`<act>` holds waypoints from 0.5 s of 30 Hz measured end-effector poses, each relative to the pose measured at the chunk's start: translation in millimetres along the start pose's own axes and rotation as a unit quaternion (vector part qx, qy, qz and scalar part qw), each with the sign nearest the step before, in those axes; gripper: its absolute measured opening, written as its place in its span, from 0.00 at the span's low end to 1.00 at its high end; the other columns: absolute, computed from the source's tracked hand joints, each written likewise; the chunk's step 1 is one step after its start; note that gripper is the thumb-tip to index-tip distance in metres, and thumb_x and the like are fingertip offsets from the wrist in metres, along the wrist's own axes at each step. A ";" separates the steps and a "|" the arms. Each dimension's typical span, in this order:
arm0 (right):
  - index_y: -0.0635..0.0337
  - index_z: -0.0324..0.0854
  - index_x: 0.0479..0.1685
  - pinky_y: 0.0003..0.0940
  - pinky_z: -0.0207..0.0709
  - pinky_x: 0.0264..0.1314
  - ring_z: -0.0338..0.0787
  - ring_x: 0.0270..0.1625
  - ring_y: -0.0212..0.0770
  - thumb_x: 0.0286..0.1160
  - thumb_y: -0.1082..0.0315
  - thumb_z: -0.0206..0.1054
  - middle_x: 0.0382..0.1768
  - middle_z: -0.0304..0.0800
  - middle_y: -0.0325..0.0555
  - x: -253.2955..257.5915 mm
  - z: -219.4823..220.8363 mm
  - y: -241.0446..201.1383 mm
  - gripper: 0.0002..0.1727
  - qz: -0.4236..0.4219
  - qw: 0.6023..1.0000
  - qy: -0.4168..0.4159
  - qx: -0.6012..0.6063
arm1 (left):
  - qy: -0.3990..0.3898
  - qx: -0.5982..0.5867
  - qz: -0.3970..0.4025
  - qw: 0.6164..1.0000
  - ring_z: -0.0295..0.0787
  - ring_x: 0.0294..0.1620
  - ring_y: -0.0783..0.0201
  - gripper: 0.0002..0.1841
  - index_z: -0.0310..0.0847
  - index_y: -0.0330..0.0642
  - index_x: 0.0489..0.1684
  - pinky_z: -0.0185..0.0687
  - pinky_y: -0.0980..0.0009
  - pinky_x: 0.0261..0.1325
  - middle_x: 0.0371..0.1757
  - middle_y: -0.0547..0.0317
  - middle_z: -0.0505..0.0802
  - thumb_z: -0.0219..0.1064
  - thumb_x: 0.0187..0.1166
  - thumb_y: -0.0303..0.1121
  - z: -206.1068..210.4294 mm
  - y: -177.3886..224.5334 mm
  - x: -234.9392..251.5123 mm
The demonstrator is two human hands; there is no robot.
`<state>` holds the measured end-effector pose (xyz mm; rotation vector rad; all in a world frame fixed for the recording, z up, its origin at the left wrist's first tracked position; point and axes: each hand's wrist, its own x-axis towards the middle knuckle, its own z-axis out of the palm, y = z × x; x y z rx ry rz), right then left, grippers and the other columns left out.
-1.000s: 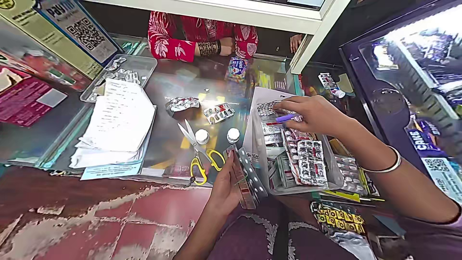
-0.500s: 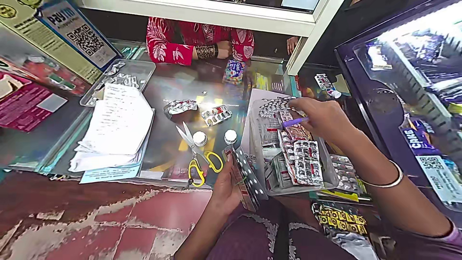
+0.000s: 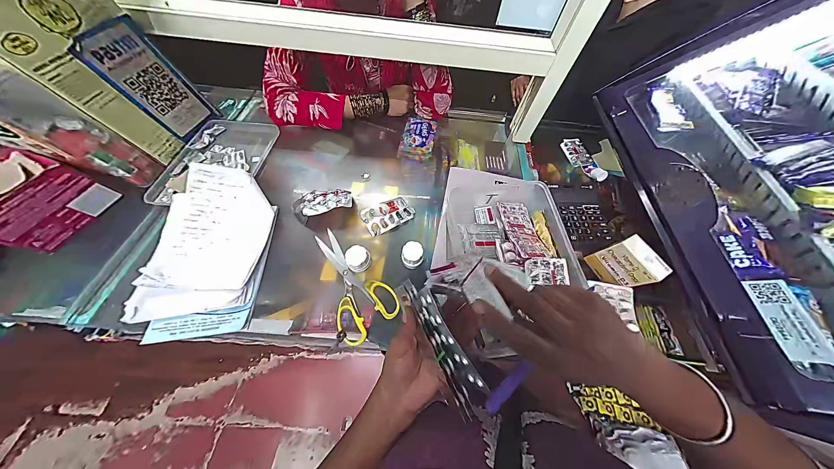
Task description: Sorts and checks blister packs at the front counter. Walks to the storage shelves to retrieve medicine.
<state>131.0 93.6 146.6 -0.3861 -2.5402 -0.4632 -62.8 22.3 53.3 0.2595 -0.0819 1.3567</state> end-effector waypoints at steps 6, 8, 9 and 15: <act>0.46 0.80 0.70 0.29 0.65 0.19 0.79 0.22 0.38 0.87 0.70 0.52 0.64 0.88 0.54 -8.3 8.1 -7.9 0.20 -0.069 0.993 -0.088 0.026 | 0.042 0.010 0.054 0.998 0.95 0.52 0.70 0.20 0.94 0.51 0.50 0.90 0.70 0.60 0.47 0.63 0.98 0.71 0.72 0.54 0.1 3.1 -6.8; 0.46 0.84 0.66 0.29 0.70 0.16 0.83 0.21 0.39 0.85 0.69 0.55 0.68 0.87 0.54 -7.3 5.3 -2.0 0.18 -0.055 0.985 -0.110 0.120 | 0.059 0.030 0.057 0.996 0.95 0.52 0.70 0.19 0.94 0.53 0.50 0.90 0.69 0.59 0.47 0.64 0.98 0.71 0.73 0.54 -2.9 3.8 -8.5; 0.47 0.85 0.63 0.30 0.73 0.17 0.85 0.22 0.39 0.89 0.63 0.55 0.69 0.87 0.53 -7.5 3.2 3.3 0.15 -0.046 0.975 -0.118 0.185 | 0.074 0.047 0.063 0.994 0.95 0.52 0.69 0.19 0.94 0.53 0.50 0.91 0.69 0.58 0.48 0.64 0.98 0.71 0.72 0.54 -3.4 4.7 -8.8; 0.56 0.91 0.55 0.36 0.89 0.47 0.95 0.52 0.40 0.75 0.55 0.69 0.60 0.94 0.48 -5.3 -3.7 56.3 0.18 0.153 0.944 -0.106 0.272 | 0.140 0.094 0.082 0.982 0.95 0.57 0.62 0.21 0.92 0.51 0.54 0.91 0.64 0.59 0.58 0.56 0.96 0.76 0.68 0.52 -18.5 15.4 -11.1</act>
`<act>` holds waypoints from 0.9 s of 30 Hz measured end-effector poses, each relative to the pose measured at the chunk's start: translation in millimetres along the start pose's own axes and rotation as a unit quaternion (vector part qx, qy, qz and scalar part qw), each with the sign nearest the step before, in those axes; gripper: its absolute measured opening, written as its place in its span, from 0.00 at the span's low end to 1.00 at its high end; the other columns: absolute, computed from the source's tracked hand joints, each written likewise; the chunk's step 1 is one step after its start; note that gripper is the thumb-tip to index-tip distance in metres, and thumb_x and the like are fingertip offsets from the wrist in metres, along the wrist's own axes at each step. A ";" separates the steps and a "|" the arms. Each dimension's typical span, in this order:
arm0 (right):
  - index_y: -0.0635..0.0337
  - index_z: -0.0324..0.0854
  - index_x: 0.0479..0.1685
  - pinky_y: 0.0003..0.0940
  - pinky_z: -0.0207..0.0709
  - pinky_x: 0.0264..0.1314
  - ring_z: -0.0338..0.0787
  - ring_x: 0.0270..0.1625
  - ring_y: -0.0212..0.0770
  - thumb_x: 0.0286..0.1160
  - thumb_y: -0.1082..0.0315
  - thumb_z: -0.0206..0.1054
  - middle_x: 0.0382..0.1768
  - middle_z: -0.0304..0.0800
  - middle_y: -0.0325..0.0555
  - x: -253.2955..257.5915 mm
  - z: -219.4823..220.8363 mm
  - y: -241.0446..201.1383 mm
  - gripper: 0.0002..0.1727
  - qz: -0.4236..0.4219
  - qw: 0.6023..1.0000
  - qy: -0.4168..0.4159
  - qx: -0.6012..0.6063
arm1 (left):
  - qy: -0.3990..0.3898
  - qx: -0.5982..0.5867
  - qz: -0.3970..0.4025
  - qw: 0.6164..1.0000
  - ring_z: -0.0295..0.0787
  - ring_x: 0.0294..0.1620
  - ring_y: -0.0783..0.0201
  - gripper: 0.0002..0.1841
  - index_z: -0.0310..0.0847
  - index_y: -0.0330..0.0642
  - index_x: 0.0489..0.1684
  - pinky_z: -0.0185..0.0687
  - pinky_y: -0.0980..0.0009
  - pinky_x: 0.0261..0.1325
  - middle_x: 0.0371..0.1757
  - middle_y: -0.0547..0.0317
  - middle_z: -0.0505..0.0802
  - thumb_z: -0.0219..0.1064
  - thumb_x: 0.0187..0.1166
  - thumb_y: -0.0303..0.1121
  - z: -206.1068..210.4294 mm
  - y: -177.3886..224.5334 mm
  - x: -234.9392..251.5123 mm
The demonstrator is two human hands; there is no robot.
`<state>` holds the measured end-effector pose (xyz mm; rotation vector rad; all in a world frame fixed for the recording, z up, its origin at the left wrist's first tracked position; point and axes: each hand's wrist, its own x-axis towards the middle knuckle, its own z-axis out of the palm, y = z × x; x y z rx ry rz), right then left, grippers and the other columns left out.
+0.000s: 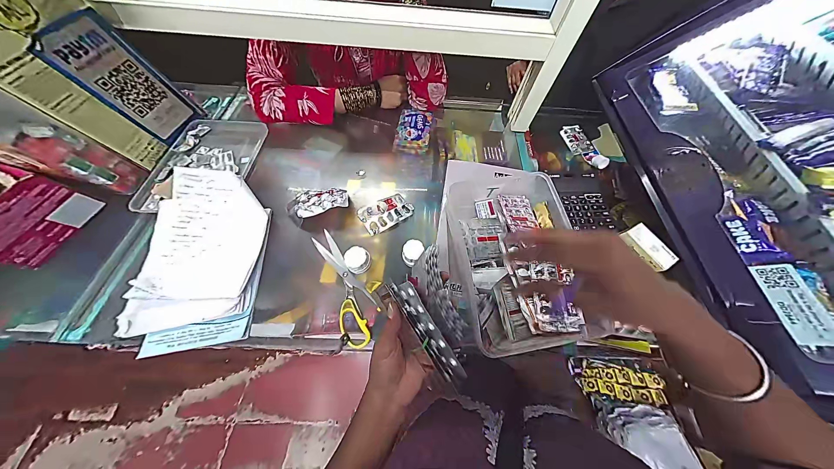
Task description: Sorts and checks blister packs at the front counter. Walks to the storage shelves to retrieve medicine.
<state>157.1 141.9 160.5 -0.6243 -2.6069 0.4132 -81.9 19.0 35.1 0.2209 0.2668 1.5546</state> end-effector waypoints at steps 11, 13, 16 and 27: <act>0.54 0.92 0.38 0.49 0.78 0.39 0.87 0.33 0.43 0.73 0.56 0.78 0.27 0.90 0.43 24.0 -25.6 36.9 0.11 0.289 0.934 -0.194 -0.076 | -0.103 -0.014 -0.048 0.993 0.94 0.51 0.64 0.33 0.79 0.56 0.77 0.89 0.70 0.53 0.68 0.54 0.91 0.73 0.71 0.55 -16.3 6.9 5.4; 0.54 0.91 0.30 0.40 0.73 0.31 0.81 0.25 0.34 0.75 0.59 0.75 0.20 0.85 0.37 20.5 -35.9 35.3 0.10 0.283 0.945 -0.149 -0.070 | -0.118 -0.011 -0.058 0.991 0.94 0.51 0.66 0.34 0.82 0.53 0.76 0.88 0.72 0.54 0.66 0.56 0.92 0.72 0.70 0.57 -15.7 7.7 6.2; 0.54 0.90 0.27 0.41 0.72 0.26 0.81 0.22 0.35 0.73 0.63 0.74 0.17 0.83 0.38 16.9 -37.6 27.0 0.08 0.285 0.947 -0.091 -0.117 | -0.132 -0.022 -0.067 0.989 0.93 0.51 0.68 0.36 0.81 0.46 0.74 0.87 0.76 0.52 0.67 0.56 0.91 0.74 0.68 0.57 -13.1 9.4 11.4; 0.60 0.92 0.45 0.61 0.80 0.31 0.92 0.34 0.59 0.63 0.77 0.80 0.36 0.92 0.56 13.5 -25.1 8.4 0.12 0.247 0.940 -0.002 -0.236 | -0.149 -0.143 -0.110 0.972 0.85 0.74 0.52 0.27 0.88 0.37 0.64 0.76 0.62 0.79 0.67 0.44 0.91 0.68 0.77 0.50 -1.1 1.5 18.0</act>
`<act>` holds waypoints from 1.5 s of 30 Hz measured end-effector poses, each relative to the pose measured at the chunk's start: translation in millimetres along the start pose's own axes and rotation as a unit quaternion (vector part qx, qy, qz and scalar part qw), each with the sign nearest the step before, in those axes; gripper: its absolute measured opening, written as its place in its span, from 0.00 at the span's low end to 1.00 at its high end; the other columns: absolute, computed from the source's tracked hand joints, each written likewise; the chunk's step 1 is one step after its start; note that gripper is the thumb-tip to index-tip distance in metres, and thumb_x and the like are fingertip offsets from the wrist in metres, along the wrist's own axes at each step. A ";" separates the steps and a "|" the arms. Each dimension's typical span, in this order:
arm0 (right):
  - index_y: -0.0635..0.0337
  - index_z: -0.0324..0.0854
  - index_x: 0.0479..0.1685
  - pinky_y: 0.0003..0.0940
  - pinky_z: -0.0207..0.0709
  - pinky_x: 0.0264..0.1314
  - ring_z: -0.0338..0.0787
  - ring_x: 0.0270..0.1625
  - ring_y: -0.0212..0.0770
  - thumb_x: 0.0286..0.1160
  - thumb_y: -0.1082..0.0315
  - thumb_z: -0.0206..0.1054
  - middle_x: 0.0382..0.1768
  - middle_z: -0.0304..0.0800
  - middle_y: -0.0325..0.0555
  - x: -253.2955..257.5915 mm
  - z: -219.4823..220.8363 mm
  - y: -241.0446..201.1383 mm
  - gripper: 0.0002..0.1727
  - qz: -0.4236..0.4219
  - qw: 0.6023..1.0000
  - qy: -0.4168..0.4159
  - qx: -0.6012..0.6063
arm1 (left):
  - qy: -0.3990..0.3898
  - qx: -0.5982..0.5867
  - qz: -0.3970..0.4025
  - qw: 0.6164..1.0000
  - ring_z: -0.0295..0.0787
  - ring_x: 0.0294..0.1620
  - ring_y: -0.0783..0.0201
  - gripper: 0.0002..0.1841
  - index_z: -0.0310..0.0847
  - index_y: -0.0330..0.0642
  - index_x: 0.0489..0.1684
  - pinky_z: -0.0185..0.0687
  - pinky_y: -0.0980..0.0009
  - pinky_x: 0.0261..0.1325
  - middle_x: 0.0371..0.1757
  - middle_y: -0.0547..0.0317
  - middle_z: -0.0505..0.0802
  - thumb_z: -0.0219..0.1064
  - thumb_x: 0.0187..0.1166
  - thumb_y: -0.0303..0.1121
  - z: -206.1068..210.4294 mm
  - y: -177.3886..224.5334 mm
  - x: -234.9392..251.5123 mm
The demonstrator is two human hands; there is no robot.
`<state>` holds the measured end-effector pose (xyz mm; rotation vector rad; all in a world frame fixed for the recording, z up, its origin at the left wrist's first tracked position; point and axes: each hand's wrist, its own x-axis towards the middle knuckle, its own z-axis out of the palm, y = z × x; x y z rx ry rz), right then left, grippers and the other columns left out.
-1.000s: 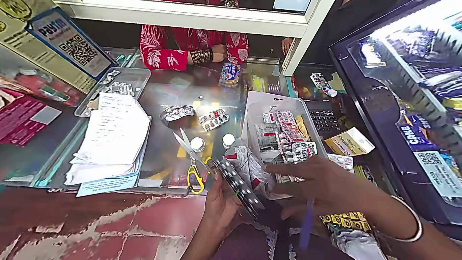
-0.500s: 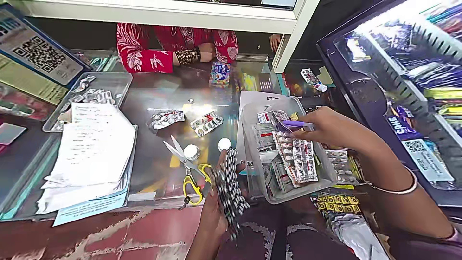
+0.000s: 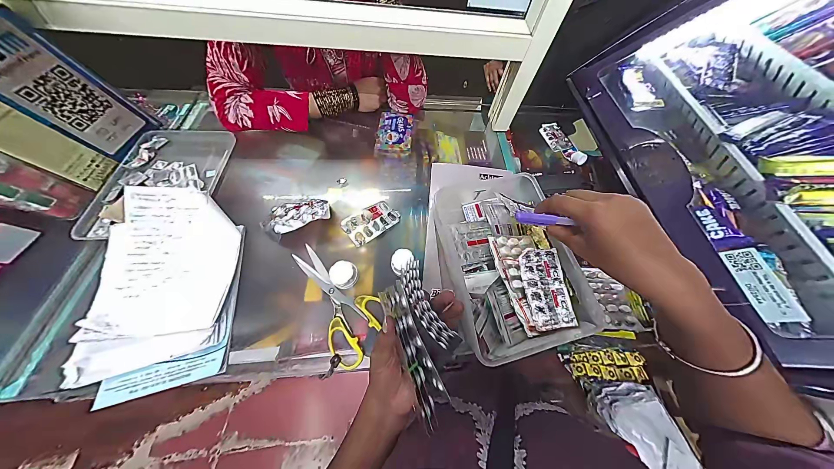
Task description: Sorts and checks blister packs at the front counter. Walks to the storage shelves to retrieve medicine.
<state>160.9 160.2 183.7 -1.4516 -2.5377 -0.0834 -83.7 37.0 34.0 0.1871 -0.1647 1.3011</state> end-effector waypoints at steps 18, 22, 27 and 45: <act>0.62 0.88 0.51 0.11 0.79 0.53 0.89 0.46 0.21 0.80 0.60 0.71 0.43 0.95 0.44 -51.8 22.3 -50.1 0.14 -0.244 0.839 -0.061 0.482 | -0.046 0.140 0.057 0.987 0.87 0.67 0.76 0.21 0.89 0.55 0.66 0.80 0.75 0.73 0.63 0.71 0.94 0.62 0.83 0.51 6.0 -6.9 -15.6; 0.60 0.89 0.49 0.05 0.66 0.37 0.76 0.34 0.11 0.78 0.58 0.72 0.38 0.93 0.36 -49.4 17.3 -25.3 0.14 -0.121 0.898 0.008 0.423 | 0.079 0.201 0.012 0.976 0.92 0.59 0.71 0.24 0.92 0.58 0.60 0.87 0.71 0.63 0.55 0.67 0.97 0.69 0.73 0.59 2.5 -8.4 -20.2; 0.58 0.87 0.65 0.52 0.87 0.57 0.94 0.57 0.50 0.72 0.51 0.75 0.58 0.93 0.52 -45.9 7.8 -3.1 0.27 -0.016 0.976 -0.123 0.181 | 0.200 0.248 0.034 0.947 0.95 0.52 0.68 0.27 0.94 0.60 0.52 0.91 0.67 0.56 0.50 0.64 0.98 0.75 0.59 0.65 -2.5 -7.1 -21.4; 0.56 0.79 0.39 0.13 0.79 0.45 0.85 0.40 0.24 0.76 0.66 0.71 0.36 0.85 0.39 -63.2 14.5 -57.5 0.06 -0.113 0.896 0.300 0.308 | -0.118 -0.008 -0.024 0.993 0.49 0.94 0.40 0.46 0.69 0.37 0.83 0.42 0.46 0.94 0.90 0.37 0.65 0.58 0.75 0.68 -32.3 -16.9 -1.6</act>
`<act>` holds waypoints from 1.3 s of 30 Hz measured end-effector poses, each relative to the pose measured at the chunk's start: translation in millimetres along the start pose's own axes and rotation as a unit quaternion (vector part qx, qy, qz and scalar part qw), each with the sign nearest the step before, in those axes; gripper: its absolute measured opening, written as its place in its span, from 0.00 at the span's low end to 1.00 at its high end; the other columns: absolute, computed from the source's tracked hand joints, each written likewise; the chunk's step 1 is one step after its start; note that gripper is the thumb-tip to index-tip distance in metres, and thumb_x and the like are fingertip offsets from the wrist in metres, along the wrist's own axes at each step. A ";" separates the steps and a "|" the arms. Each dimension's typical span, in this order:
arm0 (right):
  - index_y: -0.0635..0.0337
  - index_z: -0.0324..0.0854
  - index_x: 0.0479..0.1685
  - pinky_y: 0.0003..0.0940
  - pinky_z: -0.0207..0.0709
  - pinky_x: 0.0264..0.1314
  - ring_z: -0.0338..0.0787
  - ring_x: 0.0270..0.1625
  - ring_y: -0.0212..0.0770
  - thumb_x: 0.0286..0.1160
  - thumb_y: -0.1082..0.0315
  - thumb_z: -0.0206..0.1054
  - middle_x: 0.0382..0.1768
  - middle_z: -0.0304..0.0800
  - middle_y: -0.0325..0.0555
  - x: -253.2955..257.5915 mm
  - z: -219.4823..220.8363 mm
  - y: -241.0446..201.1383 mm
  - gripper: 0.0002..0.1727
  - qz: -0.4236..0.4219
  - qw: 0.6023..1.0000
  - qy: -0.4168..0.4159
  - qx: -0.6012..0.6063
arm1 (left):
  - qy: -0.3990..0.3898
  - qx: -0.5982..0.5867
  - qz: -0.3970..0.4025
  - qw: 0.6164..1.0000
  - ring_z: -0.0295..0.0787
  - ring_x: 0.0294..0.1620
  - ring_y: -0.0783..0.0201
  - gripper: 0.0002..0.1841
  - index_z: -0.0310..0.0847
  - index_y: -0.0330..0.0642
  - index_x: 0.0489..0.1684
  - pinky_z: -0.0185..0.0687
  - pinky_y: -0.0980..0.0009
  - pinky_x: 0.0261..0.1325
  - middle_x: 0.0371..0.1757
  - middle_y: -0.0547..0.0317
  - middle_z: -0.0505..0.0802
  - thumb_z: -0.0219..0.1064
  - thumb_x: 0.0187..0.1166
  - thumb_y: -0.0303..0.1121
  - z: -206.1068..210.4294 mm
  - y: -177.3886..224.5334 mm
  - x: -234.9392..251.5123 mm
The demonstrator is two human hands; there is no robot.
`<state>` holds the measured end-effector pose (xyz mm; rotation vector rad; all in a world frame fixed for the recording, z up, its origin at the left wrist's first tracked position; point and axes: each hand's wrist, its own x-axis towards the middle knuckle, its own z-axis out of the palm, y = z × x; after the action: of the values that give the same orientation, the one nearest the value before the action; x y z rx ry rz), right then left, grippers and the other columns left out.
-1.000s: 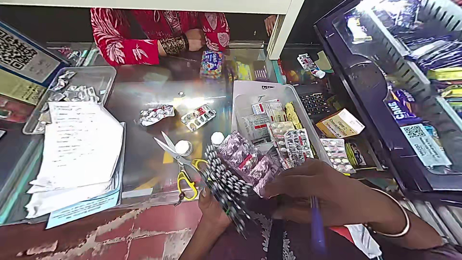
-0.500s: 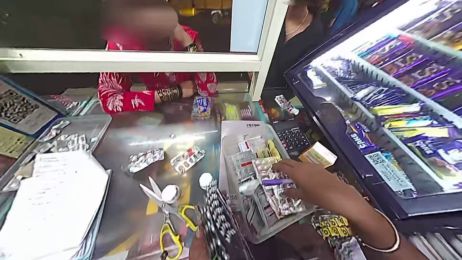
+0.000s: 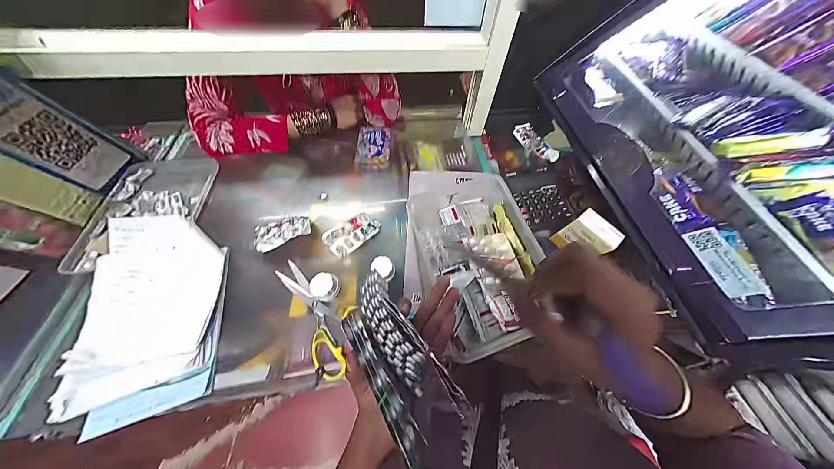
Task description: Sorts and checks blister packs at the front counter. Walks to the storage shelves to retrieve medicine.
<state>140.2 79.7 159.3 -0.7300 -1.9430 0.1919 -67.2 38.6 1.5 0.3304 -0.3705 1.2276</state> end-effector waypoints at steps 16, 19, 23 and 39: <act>0.58 0.60 0.90 0.63 0.81 0.46 0.91 0.44 0.64 0.72 0.39 0.73 0.41 0.91 0.61 24.2 15.6 36.6 0.50 0.289 0.781 -0.481 -0.275 | 0.099 0.004 0.003 0.995 0.92 0.53 0.58 0.35 0.88 0.41 0.59 0.87 0.63 0.56 0.55 0.54 0.93 0.82 0.54 0.55 31.6 9.1 0.1; 0.47 0.61 0.91 0.62 0.79 0.38 0.89 0.33 0.60 0.73 0.49 0.75 0.28 0.89 0.54 34.4 0.4 40.8 0.44 0.296 0.784 -0.481 -0.259 | 0.084 0.031 0.005 0.996 0.91 0.54 0.58 0.36 0.85 0.41 0.64 0.86 0.64 0.56 0.58 0.53 0.91 0.81 0.58 0.56 26.3 11.0 -7.4; 0.29 0.68 0.88 0.55 0.78 0.35 0.87 0.31 0.53 0.78 0.63 0.72 0.28 0.90 0.49 39.6 -15.1 40.2 0.36 0.274 0.792 -0.488 -0.245 | 0.110 0.009 0.021 0.994 0.92 0.51 0.57 0.36 0.84 0.48 0.70 0.89 0.61 0.53 0.54 0.56 0.93 0.81 0.58 0.52 20.3 9.4 -10.5; 0.73 0.76 0.70 0.54 0.83 0.43 0.92 0.47 0.64 0.59 0.24 0.71 0.82 0.60 0.80 27.3 23.1 10.4 0.56 0.252 0.699 -0.598 -0.300 | 0.152 -0.006 0.021 0.988 0.94 0.49 0.55 0.44 0.78 0.50 0.79 0.90 0.58 0.51 0.50 0.54 0.94 0.82 0.55 0.55 24.1 11.2 -7.3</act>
<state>116.2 107.6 164.5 -1.9356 -3.0329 0.4557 -82.4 25.3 20.2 0.1213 -0.1216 1.2931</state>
